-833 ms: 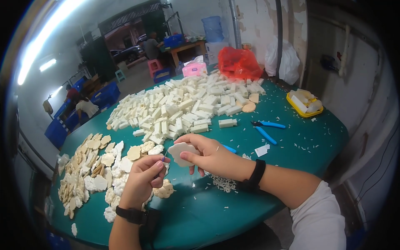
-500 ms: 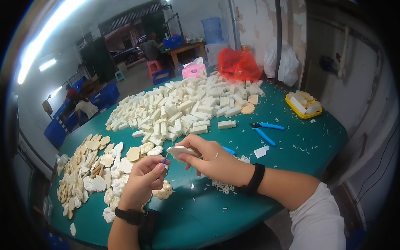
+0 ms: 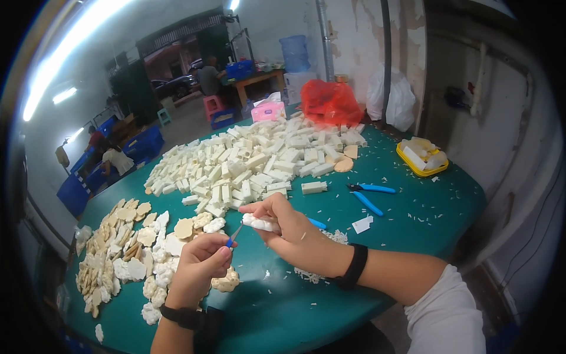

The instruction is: Trim excess material from foam molded parts using pliers and a small knife.

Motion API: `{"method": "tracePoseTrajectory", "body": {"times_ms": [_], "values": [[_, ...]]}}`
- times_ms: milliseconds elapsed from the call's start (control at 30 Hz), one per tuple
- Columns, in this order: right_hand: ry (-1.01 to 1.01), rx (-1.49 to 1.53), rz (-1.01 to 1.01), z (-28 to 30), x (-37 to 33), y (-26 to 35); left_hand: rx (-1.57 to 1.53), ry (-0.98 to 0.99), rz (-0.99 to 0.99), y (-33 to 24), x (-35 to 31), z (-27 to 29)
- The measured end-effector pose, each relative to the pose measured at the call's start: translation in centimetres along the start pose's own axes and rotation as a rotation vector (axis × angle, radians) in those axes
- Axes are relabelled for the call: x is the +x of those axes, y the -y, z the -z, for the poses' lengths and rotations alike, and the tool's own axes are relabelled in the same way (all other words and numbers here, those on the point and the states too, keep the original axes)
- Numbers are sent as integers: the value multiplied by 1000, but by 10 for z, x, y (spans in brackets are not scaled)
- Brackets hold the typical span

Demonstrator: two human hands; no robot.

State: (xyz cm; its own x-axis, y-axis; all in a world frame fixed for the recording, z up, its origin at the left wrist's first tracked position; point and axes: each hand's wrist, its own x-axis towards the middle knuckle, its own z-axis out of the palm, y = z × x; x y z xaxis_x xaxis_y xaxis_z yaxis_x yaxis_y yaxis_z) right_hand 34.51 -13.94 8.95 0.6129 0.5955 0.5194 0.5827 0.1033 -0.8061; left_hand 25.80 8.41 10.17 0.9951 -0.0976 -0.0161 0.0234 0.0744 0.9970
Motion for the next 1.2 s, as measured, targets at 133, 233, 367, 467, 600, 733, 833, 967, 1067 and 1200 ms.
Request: {"method": "tracePoseTrajectory", "body": {"times_ms": [133, 233, 367, 467, 600, 733, 833, 967, 1067, 1200], "values": [[5, 32, -29, -1, 0, 2, 7, 4, -18, -2, -2, -3], [6, 33, -33, 0, -1, 3, 14, 0, -19, -1, -2, -3], [1, 39, -42, 1, -2, 1, 29, -22, -2, 1, -2, -3], [-15, 25, -5, 1, -2, -5, 42, -49, -14, 0, -4, -6], [-73, -46, 30, -2, 4, -7, -159, -149, -92, 4, 5, 5], [-157, -118, -135, 7, 12, -2, -216, -260, -95, -7, 7, 9], [-205, 44, -206, 9, 11, -4, -171, -260, -61, -12, 6, 9], [-60, -50, -47, 6, 4, -10, -177, -215, 86, -12, -1, -6], [95, -235, -88, 5, -2, 16, 429, -187, 117, -12, -5, 0], [395, -501, 22, 2, -9, 3, 1246, -110, 152, -19, -20, -2]]}}
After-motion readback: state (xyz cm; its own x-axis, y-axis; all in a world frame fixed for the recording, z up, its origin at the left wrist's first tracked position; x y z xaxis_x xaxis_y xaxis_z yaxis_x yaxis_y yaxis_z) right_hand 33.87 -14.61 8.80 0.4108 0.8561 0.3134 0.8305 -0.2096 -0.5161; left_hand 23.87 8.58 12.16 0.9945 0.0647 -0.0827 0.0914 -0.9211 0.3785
